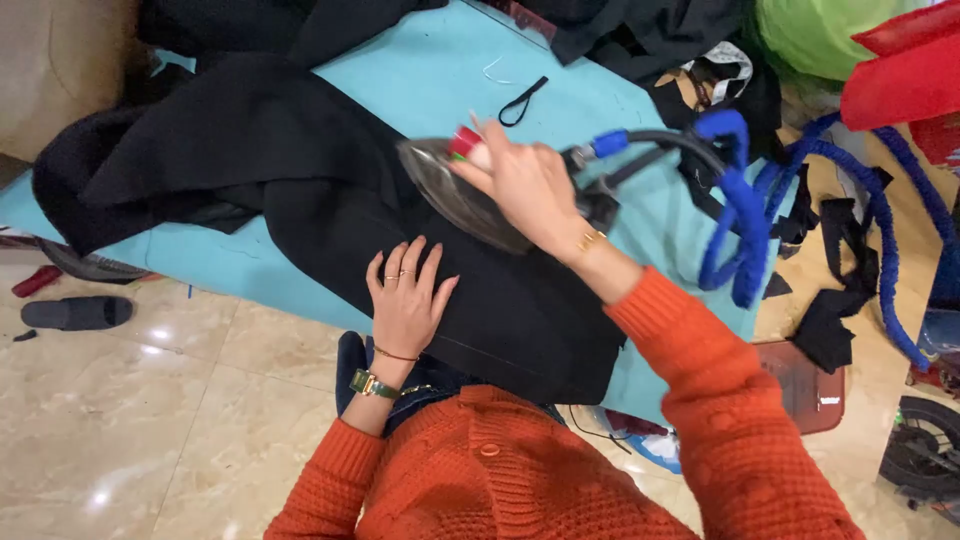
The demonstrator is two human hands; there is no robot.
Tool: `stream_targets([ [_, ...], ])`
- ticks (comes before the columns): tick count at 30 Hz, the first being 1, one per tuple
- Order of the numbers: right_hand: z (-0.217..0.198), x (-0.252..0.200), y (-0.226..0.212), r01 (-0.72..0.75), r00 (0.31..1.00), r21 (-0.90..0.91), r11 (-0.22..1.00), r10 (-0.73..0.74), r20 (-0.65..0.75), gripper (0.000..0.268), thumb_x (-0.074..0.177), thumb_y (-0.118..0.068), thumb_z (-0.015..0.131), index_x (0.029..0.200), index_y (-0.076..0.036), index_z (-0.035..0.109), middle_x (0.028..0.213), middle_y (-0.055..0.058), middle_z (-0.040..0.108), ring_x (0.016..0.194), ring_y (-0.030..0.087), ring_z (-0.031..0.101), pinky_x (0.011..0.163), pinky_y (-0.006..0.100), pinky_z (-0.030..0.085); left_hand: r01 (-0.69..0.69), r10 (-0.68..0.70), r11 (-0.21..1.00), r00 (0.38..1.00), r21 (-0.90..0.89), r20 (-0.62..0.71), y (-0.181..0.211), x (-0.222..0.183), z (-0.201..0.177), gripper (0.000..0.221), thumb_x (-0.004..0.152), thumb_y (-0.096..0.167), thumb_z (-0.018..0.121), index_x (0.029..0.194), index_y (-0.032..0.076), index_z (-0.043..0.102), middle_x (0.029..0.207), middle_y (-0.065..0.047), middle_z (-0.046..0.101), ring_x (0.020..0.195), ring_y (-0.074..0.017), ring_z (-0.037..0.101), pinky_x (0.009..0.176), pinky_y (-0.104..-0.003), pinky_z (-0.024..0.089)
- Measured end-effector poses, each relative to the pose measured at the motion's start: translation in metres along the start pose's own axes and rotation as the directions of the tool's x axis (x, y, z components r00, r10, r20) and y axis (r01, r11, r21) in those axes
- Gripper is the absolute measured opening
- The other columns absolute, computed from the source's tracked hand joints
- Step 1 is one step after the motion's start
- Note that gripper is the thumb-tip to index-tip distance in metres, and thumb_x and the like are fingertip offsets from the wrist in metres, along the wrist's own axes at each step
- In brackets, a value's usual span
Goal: The person is ironing black fabric pieces on a pressing table using a steam iron and a wooden block for pressing.
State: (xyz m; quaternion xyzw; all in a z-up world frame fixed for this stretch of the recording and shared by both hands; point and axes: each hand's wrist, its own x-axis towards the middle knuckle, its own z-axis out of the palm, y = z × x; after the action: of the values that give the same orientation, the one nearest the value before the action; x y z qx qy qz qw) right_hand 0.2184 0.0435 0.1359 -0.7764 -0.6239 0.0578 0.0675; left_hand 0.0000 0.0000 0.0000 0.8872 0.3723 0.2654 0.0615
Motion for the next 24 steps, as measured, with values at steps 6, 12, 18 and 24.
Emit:
stream_targets([
  [6, 0.028, 0.027, 0.006, 0.18, 0.93, -0.213, 0.96, -0.237, -0.282, 0.055, 0.1, -0.061, 0.068, 0.109, -0.007, 0.058, 0.049, -0.001, 0.054, 0.037, 0.019, 0.055, 0.035, 0.032, 0.038, -0.037, 0.033, 0.996, 0.998, 0.075, 0.054, 0.004, 0.013, -0.027, 0.044, 0.104, 0.047, 0.063, 0.134, 0.016, 0.067, 0.14, -0.006, 0.06, 0.129, -0.0254, 0.054, 0.11, -0.048, 0.039],
  [12, -0.027, -0.063, 0.04, -0.045, 0.995, -0.056, 0.997, 0.05, 0.087, 0.051, 0.098, -0.061, 0.057, 0.124, -0.017, 0.056, 0.076, 0.022, 0.074, 0.079, 0.044, 0.076, 0.079, 0.054, 0.056, -0.001, 0.0, 1.0, 1.0, 0.023, 0.03, 0.004, 0.007, -0.014, 0.045, 0.103, 0.05, 0.059, 0.133, 0.017, 0.064, 0.14, -0.008, 0.059, 0.136, -0.0264, 0.05, 0.114, -0.051, 0.034],
  [18, -0.041, -0.189, 0.126, -0.084, 0.995, -0.283, 0.956, 0.067, -0.07, 0.05, 0.094, -0.064, 0.066, 0.101, -0.015, 0.059, 0.056, 0.014, 0.064, 0.063, 0.03, 0.072, 0.067, 0.035, 0.057, 0.014, -0.016, 1.0, 0.997, 0.026, 0.069, 0.006, 0.008, -0.015, 0.041, 0.104, 0.048, 0.059, 0.131, 0.019, 0.066, 0.138, -0.006, 0.06, 0.137, -0.0252, 0.048, 0.116, -0.05, 0.031],
  [24, -0.017, -0.28, 0.21, -0.248, 0.969, -0.329, 0.911, 0.241, -0.062, 0.05, 0.09, -0.065, 0.067, 0.102, -0.017, 0.062, 0.057, 0.009, 0.061, 0.066, 0.026, 0.07, 0.071, 0.035, 0.057, 0.029, -0.03, 0.999, 0.997, 0.022, 0.066, 0.007, 0.008, -0.012, 0.038, 0.103, 0.047, 0.061, 0.129, 0.02, 0.067, 0.137, -0.005, 0.06, 0.138, -0.0245, 0.046, 0.116, -0.05, 0.03],
])
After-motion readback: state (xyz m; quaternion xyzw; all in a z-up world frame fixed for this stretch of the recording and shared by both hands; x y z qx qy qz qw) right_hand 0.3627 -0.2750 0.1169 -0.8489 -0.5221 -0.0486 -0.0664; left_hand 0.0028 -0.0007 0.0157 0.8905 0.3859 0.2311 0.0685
